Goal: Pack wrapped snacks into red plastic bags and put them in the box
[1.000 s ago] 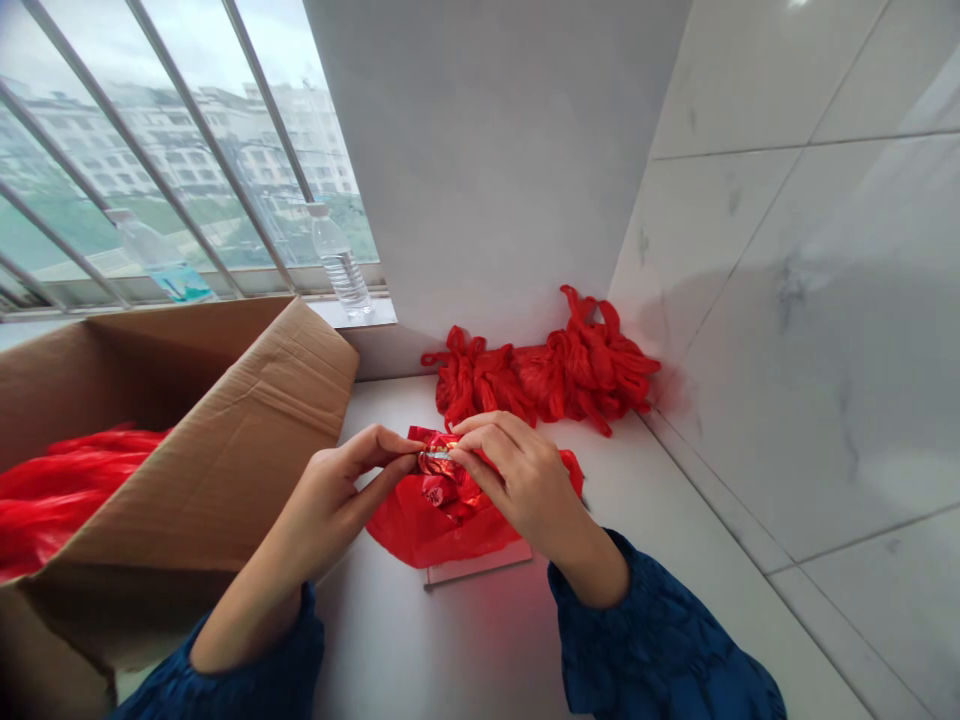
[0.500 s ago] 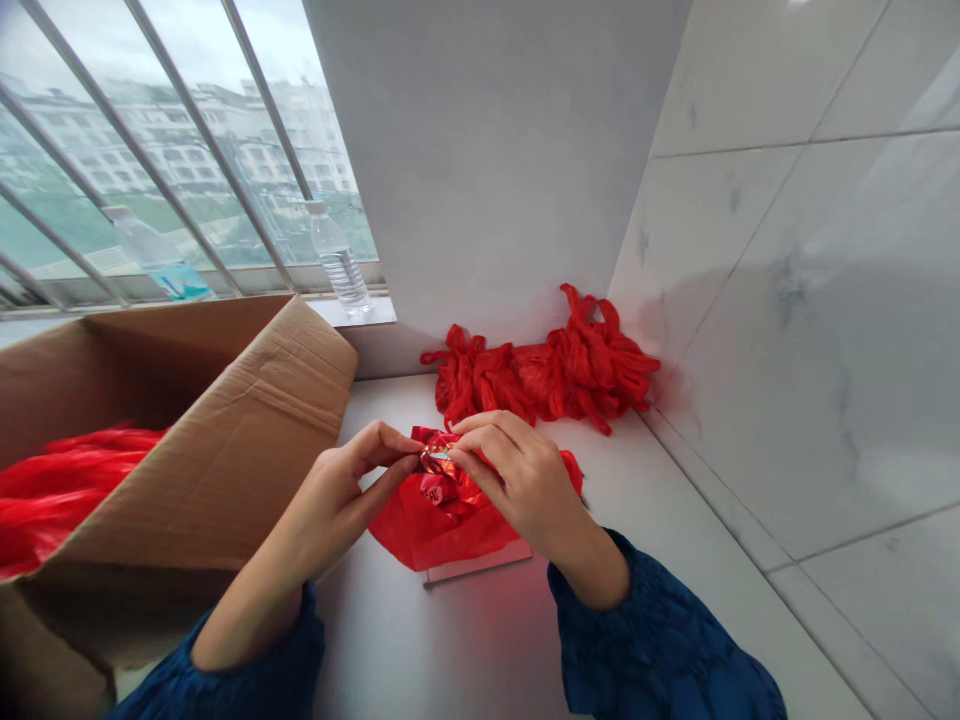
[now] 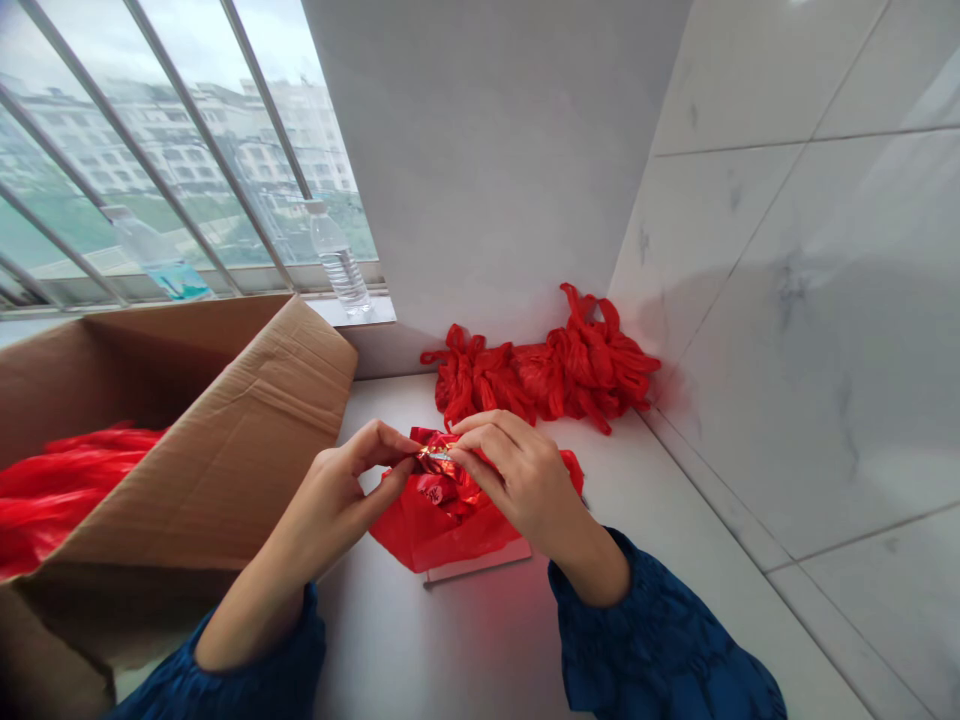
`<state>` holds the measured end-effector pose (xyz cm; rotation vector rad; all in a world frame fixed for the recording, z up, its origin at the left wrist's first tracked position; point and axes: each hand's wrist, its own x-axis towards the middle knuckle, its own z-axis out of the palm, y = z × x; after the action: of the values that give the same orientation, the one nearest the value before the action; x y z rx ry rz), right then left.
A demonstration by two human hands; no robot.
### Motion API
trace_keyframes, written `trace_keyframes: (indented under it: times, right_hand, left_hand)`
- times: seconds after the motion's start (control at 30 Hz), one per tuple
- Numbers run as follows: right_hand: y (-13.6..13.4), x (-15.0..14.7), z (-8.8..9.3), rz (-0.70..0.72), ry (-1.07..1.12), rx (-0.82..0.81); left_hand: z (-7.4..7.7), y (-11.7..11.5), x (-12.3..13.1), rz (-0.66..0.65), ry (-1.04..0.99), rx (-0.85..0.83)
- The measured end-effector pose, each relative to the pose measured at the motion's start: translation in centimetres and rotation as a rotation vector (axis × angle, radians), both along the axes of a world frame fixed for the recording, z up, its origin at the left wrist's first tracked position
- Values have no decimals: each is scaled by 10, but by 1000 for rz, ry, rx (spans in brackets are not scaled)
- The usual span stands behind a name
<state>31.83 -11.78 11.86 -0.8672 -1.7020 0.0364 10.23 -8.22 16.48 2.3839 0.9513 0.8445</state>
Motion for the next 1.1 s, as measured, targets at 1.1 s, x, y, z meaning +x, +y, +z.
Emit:
trace_keyframes:
  times: [1.1]
  right_hand:
    - [2,3,-3,46,102,-50]
  left_hand:
    - [6,-6,-1,-38,41,61]
